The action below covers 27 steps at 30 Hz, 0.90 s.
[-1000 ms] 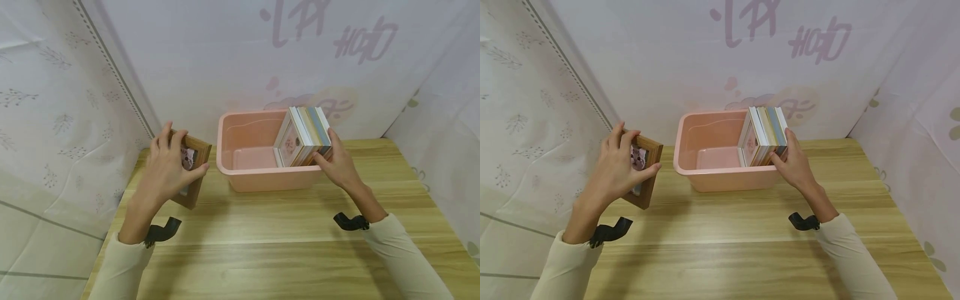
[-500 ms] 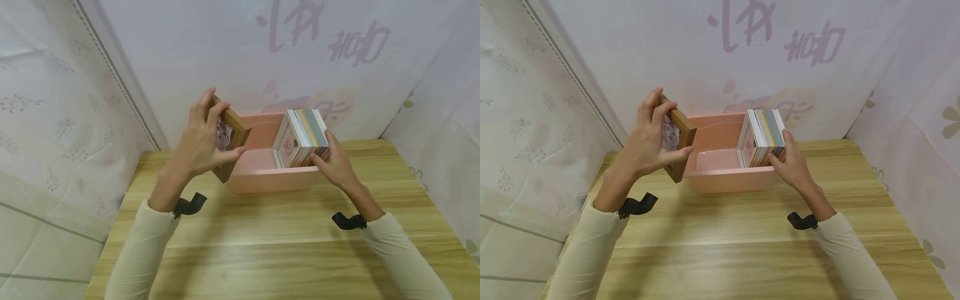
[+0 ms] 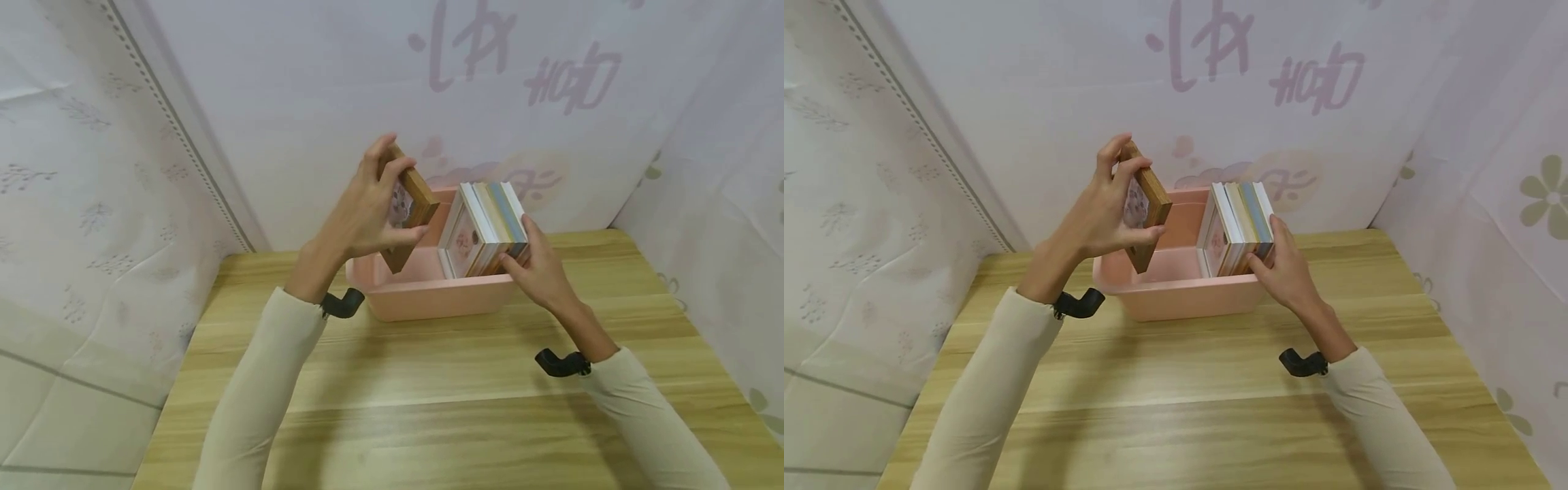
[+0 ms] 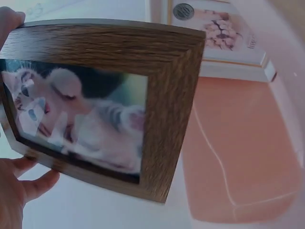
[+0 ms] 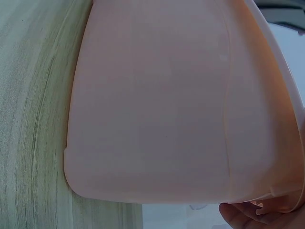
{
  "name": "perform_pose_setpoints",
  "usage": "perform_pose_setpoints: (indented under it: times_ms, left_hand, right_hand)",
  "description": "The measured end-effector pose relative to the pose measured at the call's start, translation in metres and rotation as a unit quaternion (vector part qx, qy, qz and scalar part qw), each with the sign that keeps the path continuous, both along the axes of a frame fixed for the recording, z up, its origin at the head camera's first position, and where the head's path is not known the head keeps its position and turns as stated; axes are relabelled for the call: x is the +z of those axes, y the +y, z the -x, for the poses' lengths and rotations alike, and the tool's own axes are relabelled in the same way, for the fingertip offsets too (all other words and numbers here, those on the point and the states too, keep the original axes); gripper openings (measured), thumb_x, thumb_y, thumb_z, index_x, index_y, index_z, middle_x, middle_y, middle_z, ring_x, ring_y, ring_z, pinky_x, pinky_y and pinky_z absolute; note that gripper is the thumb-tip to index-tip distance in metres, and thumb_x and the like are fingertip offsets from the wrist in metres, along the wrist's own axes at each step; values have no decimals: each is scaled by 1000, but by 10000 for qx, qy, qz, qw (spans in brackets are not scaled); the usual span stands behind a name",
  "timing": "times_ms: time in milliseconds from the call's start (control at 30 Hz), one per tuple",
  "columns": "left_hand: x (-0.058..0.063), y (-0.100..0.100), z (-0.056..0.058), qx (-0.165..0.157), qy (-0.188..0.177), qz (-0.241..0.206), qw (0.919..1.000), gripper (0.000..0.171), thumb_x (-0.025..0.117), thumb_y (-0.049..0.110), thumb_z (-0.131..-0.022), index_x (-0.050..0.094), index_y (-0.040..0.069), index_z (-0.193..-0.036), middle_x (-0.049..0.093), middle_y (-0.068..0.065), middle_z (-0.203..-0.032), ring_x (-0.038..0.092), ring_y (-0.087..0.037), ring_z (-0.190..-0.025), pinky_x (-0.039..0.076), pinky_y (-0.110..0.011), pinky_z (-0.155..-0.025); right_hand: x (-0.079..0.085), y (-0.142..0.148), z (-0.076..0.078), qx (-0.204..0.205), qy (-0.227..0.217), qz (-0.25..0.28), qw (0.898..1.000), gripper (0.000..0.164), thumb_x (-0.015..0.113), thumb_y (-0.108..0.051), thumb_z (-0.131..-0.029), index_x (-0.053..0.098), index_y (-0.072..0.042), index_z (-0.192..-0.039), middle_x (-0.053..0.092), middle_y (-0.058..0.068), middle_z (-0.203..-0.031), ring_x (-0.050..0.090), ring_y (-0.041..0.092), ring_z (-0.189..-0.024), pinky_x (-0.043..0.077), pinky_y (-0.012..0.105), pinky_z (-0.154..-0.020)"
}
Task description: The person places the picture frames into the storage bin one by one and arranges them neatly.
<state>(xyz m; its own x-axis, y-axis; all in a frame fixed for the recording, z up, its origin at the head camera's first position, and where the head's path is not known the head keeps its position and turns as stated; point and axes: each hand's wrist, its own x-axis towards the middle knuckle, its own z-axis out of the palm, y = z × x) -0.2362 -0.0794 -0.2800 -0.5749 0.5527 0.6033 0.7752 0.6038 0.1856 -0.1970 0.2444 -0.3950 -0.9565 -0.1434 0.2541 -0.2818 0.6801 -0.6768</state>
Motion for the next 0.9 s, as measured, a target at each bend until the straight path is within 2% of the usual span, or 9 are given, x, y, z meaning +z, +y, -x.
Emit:
perform_pose_setpoints:
  times_ms: [33, 67, 167, 233, 367, 467, 633, 800, 900]
  left_hand:
    - [0, 2, 3, 1, -143, 51, 9999, 87, 71, 55, -73, 42, 6, -139, 15, -19, -156, 42, -35, -126, 47, -48, -98]
    - [-1, 3, 6, 27, -304, 120, 9995, 87, 71, 55, -73, 41, 7, -140, 14, -17, -157, 43, -35, -125, 48, -48, -97]
    - [-3, 9, 13, 124, -627, 359, 9973, 88, 72, 55, -74, 40, 10, -142, 16, -15, -157, 44, -35, -125, 48, -51, -95]
    - [-5, 15, 18, 150, -721, 539, 9958, 89, 72, 57, -74, 39, 12, -144, 19, -15, -157, 43, -34, -129, 45, -53, -97]
    - [-10, 28, 26, 96, -838, 797, 9932, 91, 72, 59, -75, 37, 13, -145, 22, -14, -157, 40, -33, -135, 40, -56, -100]
    - [-14, 38, 33, 68, -915, 969, 9911, 91, 71, 60, -76, 36, 14, -145, 22, -14, -157, 39, -33, -137, 38, -55, -101]
    - [-20, 53, 43, 21, -979, 1334, 9862, 92, 70, 60, -77, 34, 18, -150, 23, -14, -156, 34, -32, -140, 39, -55, -101]
    - [-28, 62, 47, -104, -1153, 1698, 9787, 94, 70, 66, -76, 34, 20, -150, 25, -13, -155, 40, -33, -135, 40, -53, -99]
    - [-30, 64, 48, -173, -1306, 1798, 9748, 93, 71, 68, -75, 37, 17, -145, 27, -12, -153, 45, -33, -129, 41, -52, -97]
  right_hand:
    - [0, 0, 0, -6, -21, 15, 10000, 84, 57, -30, -97, 8, -8, -160, 17, 19, -164, 53, 45, -112, 44, 59, -89]
    - [0, 0, 0, -6, -36, 32, 10000, 84, 57, -30, -97, 7, -8, -160, 17, 19, -164, 53, 46, -110, 45, 59, -88]
    - [1, 0, 0, -21, -117, 83, 9999, 84, 57, -31, -97, 7, -9, -160, 16, 19, -164, 35, 47, -137, 39, 65, -98]
    - [2, 0, 0, -33, -140, 106, 9998, 84, 57, -31, -96, 7, -9, -160, 16, 19, -164, 31, 47, -140, 37, 66, -101]
    - [2, -1, 0, -61, -105, 85, 9999, 84, 58, -30, -96, 9, -7, -160, 18, 21, -163, 33, 47, -139, 38, 65, -99]
    - [0, -1, 1, -73, -40, 72, 9999, 83, 58, -29, -96, 10, -6, -159, 19, 22, -162, 39, 48, -134, 44, 63, -91]
    - [-3, 0, 0, -110, 85, 112, 9998, 83, 60, -28, -95, 12, -5, -159, 22, 23, -161, 40, 47, -132, 44, 63, -93]
    - [-5, -2, -1, -140, 160, 108, 9997, 83, 60, -26, -94, 14, -4, -159, 25, 24, -159, 55, 41, -104, 50, 53, -75]
    - [-6, -1, -1, -164, 159, 137, 9996, 83, 61, -26, -94, 14, -3, -158, 25, 23, -159, 52, 42, -114, 49, 54, -80]
